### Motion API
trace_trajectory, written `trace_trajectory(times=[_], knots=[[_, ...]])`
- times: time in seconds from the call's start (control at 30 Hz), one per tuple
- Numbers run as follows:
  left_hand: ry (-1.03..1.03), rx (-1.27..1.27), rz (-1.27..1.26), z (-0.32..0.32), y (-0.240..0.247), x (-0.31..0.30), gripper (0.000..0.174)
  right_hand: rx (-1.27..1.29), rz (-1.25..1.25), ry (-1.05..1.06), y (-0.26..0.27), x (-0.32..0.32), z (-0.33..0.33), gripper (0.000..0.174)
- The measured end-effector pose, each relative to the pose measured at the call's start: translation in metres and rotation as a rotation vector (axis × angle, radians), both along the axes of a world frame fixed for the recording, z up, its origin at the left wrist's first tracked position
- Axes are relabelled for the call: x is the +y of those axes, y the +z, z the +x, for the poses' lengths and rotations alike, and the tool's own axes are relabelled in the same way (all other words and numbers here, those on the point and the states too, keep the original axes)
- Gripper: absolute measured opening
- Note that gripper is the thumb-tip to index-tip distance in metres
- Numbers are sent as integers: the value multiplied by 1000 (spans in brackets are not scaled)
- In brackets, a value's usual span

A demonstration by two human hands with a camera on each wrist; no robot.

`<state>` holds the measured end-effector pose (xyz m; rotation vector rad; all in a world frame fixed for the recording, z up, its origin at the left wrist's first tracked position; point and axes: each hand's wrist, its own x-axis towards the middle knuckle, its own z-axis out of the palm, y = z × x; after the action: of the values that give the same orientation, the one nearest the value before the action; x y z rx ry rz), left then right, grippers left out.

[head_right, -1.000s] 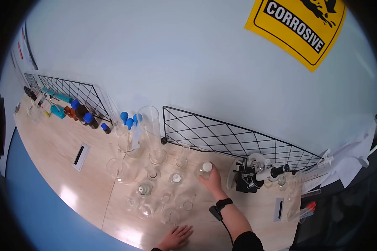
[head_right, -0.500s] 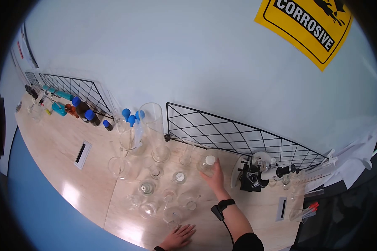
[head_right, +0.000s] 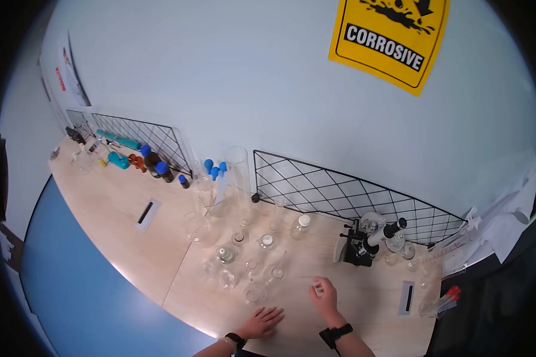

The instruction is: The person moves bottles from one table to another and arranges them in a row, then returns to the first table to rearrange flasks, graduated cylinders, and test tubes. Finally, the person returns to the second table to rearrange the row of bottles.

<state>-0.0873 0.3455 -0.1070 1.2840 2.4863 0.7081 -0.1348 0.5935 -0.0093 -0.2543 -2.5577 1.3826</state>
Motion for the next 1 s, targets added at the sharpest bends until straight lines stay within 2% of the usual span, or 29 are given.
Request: trace_trajectory(times=[0.13,0.2,0.33,0.43,0.53,0.7,0.77,0.8,0.9,1.0], knots=[[-26,25,-76,1,-7,3,61,16,-63,39,-14,-6,73,20],[47,68,-60,7,-10,4,61,-19,-113,59,-20,-12,113,18],[262,62,-116,50,0,8,60,-97,-181,56,-37,-22,192,13],[361,13,-72,94,0,2,58,-124,-114,93,-51,-25,239,11],[325,-28,-47,129,4,-16,57,-281,-176,75,-60,-33,271,13],[345,-28,70,155,16,-45,47,-203,-178,50,-71,-45,272,13],[447,-167,4,153,25,-53,40,-184,-204,50,-74,-51,263,13],[495,-234,-28,148,30,-57,37,-176,-228,57,-67,-54,250,12],[633,-191,38,125,52,-65,31,-134,-214,49,-53,-65,204,12],[739,-114,201,86,50,-72,38,-100,-158,6,-38,-81,148,14]])
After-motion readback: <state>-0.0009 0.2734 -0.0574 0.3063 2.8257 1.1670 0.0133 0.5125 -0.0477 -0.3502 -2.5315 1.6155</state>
